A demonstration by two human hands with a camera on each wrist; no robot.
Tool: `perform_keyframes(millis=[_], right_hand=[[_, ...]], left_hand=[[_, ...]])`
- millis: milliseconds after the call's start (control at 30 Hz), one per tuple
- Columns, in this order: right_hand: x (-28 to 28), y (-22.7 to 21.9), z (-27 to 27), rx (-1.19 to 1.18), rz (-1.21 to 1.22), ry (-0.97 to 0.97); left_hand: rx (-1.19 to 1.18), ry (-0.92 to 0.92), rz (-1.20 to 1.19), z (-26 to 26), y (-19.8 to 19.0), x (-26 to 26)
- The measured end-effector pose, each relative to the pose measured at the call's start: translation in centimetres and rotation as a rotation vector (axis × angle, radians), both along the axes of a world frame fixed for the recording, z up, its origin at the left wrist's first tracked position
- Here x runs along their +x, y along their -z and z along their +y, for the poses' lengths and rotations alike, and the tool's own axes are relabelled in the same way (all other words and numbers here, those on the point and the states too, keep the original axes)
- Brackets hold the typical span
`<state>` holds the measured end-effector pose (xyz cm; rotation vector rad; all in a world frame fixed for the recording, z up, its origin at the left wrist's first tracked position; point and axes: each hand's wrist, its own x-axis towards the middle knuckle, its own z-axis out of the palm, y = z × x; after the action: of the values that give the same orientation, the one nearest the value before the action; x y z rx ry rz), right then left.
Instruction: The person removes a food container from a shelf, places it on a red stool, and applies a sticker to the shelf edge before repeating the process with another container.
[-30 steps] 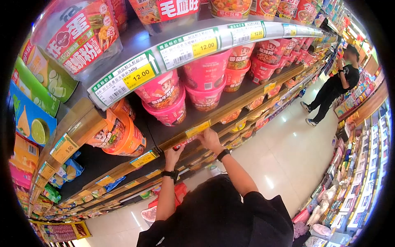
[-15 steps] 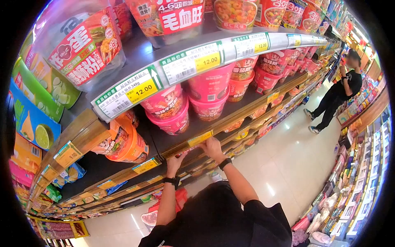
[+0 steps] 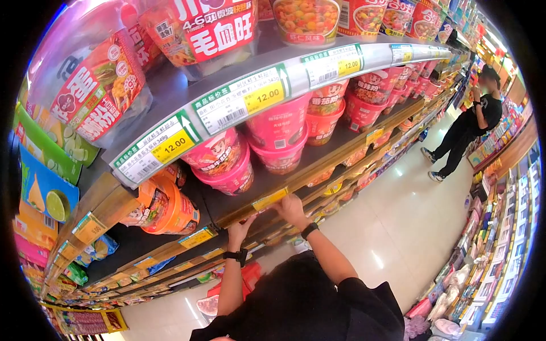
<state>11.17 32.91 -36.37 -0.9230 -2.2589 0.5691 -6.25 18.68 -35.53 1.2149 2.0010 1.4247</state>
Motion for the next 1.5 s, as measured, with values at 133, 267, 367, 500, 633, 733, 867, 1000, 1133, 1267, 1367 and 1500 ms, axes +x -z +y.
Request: perform_keyframes(millis=[133,267,367,500,633,733,867,1000,1133,1267,1367,1500], right_hand=[[0.1,1.8,0.4,0.063,-0.034,-0.011],[-0.1,1.5,0.4,0.055,-0.039,-0.018],[0.2,1.1,0.3,0.035,-0.077,-0.034],[-0.3,0.3,-0.6,0.111,0.091,0.017],[-0.9,0.1,-2.7,0.144,0.193,0.124],[-1.2,-1.9,-5.6,0.216,0.262,0.136],[-2.5,-0.8,-9.6,0.185,0.39,0.06],[-4.6,0.6,-13.0,0.082,0.488,-0.203],[-6.1,1.8,-16.9,-0.011,0.369,-0.358],[-7.2,2.8,-20.8,-0.095,0.249,-0.574],[-9.2,3.2,-23.7,-0.141,0.146,-0.76],[-11.3,4.0,-27.8,-0.162,0.0,-1.026]], left_hand=[[-0.136,-0.001,-0.026,-0.1,1.3,-0.4],[-0.04,-0.048,0.057,0.0,3.6,-0.7],[-0.042,-0.053,0.111,-0.1,4.5,-0.8],[-0.084,-0.066,0.174,-0.2,3.0,0.0],[-0.103,-0.063,0.174,-0.8,0.2,1.8],[-0.067,-0.09,0.2,-3.1,1.9,2.4],[0.017,-0.169,0.178,-7.7,1.9,3.0],[0.032,-0.277,0.065,-13.5,0.8,3.3],[0.0,-0.461,0.01,-18.7,1.6,2.9],[0.061,-0.594,0.075,-24.2,3.1,1.7],[0.205,-0.958,0.147,-28.4,4.1,2.0],[0.067,-1.311,0.261,-35.6,4.6,2.9]])
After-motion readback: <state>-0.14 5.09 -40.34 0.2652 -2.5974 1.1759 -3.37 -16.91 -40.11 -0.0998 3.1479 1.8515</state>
